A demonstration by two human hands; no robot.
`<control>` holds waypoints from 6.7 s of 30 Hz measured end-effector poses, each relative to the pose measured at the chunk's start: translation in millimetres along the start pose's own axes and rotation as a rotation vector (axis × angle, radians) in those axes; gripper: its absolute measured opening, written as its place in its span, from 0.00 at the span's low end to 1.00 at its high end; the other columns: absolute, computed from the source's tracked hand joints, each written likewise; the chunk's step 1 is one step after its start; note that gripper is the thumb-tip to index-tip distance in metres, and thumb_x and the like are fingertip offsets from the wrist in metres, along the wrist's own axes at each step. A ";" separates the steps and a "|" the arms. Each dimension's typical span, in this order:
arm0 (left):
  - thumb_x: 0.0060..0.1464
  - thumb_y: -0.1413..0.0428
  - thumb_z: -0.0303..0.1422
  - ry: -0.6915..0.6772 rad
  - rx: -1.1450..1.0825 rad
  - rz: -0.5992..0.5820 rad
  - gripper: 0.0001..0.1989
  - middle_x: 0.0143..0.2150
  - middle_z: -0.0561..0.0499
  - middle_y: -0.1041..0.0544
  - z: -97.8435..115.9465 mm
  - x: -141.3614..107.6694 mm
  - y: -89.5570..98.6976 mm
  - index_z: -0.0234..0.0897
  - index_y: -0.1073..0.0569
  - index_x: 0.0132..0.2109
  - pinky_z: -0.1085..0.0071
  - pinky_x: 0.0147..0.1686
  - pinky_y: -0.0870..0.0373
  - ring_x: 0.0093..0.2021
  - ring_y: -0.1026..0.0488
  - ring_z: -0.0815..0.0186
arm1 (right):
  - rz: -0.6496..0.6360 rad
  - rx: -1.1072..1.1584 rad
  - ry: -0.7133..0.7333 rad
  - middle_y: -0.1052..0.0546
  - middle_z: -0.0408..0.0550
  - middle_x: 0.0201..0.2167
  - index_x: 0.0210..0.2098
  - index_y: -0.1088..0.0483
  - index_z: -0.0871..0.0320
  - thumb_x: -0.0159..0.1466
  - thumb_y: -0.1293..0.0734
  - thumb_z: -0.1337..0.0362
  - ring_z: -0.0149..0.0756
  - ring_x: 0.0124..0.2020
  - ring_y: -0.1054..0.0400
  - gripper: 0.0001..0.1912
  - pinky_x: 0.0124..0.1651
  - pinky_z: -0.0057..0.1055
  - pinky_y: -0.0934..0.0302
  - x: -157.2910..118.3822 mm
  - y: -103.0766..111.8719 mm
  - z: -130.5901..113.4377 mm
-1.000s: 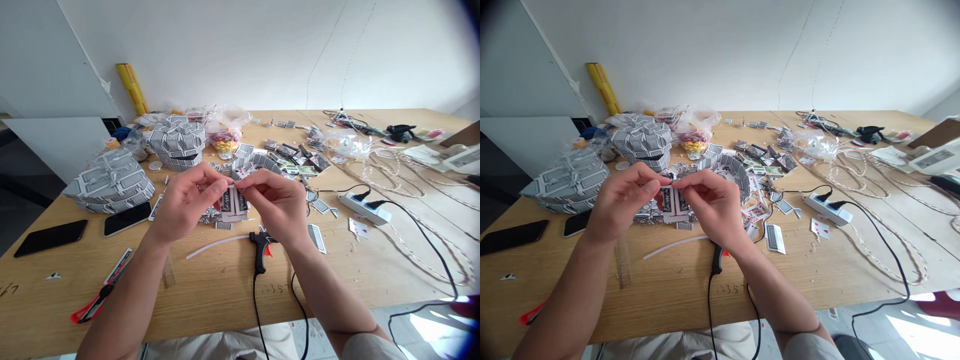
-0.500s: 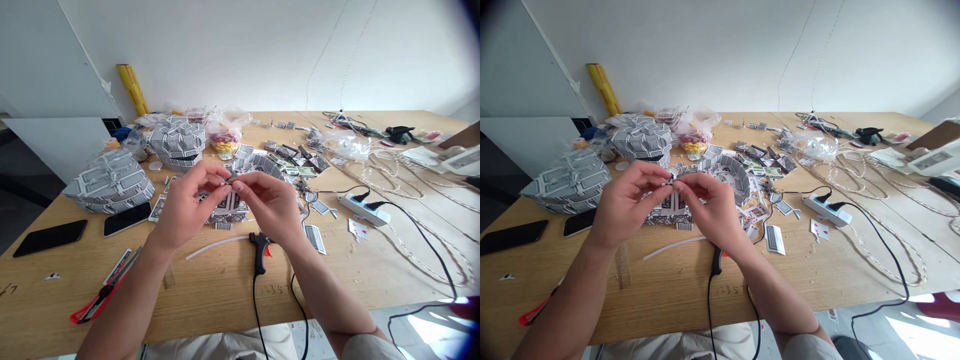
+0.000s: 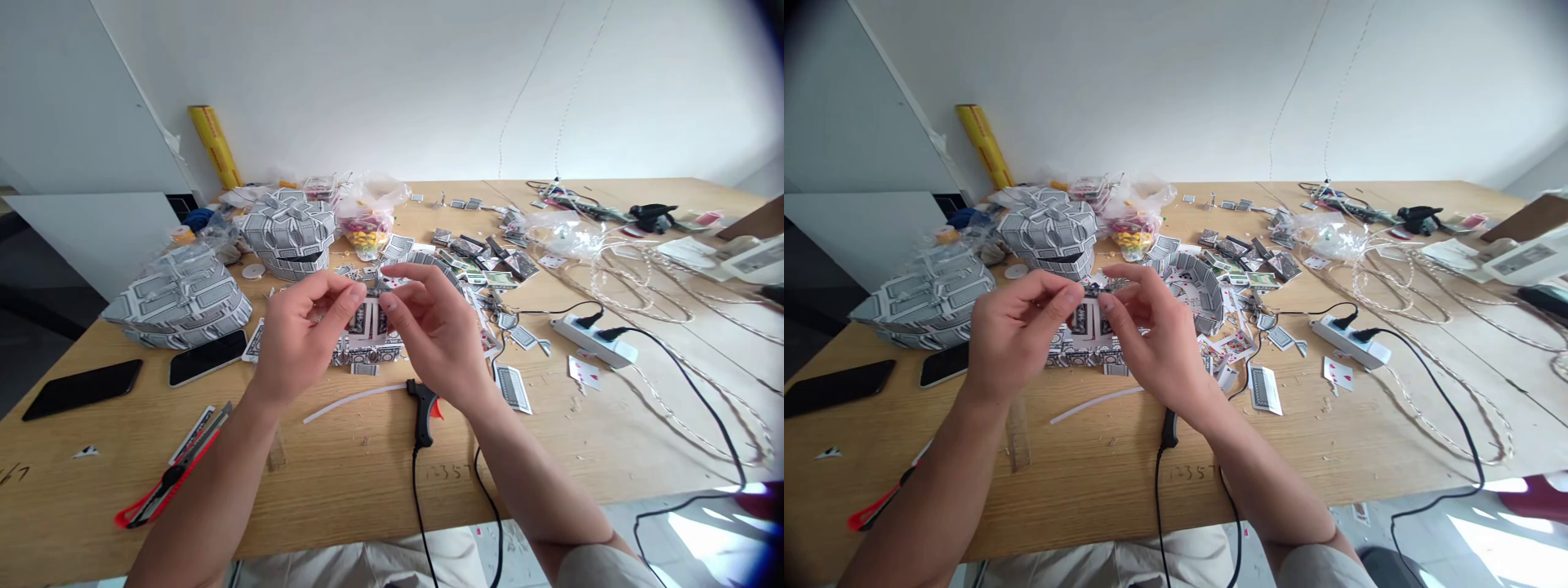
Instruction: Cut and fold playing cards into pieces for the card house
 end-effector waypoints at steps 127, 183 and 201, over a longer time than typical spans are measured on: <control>0.69 0.38 0.40 0.278 -0.398 -0.368 0.12 0.43 0.45 0.14 -20.9 -3.1 -29.2 0.38 0.26 0.52 0.66 0.40 0.15 0.37 0.14 0.61 | 0.194 0.257 -0.098 0.18 0.45 0.36 0.41 0.25 0.53 0.64 0.23 0.60 0.35 0.33 0.23 0.09 0.35 0.35 0.22 6.4 16.8 11.0; 0.49 0.26 0.33 0.677 -0.953 -0.491 0.15 0.26 0.55 0.24 -36.4 -7.8 -38.4 0.37 0.22 0.41 0.79 0.17 0.29 0.20 0.27 0.72 | 0.332 0.245 0.073 0.14 0.43 0.40 0.51 0.20 0.49 0.60 0.19 0.66 0.40 0.44 0.17 0.20 0.51 0.41 0.19 6.7 32.2 -2.7; 0.66 0.33 0.33 -0.172 -0.187 0.312 0.07 0.50 0.49 0.16 9.6 -5.8 20.1 0.41 0.24 0.45 0.60 0.49 0.15 0.51 0.16 0.59 | 0.028 0.405 -0.188 0.16 0.44 0.38 0.39 0.25 0.53 0.60 0.18 0.60 0.37 0.38 0.19 0.15 0.44 0.38 0.17 5.6 -0.1 17.5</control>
Point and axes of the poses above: each hand's wrist, its own x-axis towards the middle knuckle, its own y-axis out of the back of the hand, z = x × y, the point moved 8 cm from there along x, towards the middle knuckle
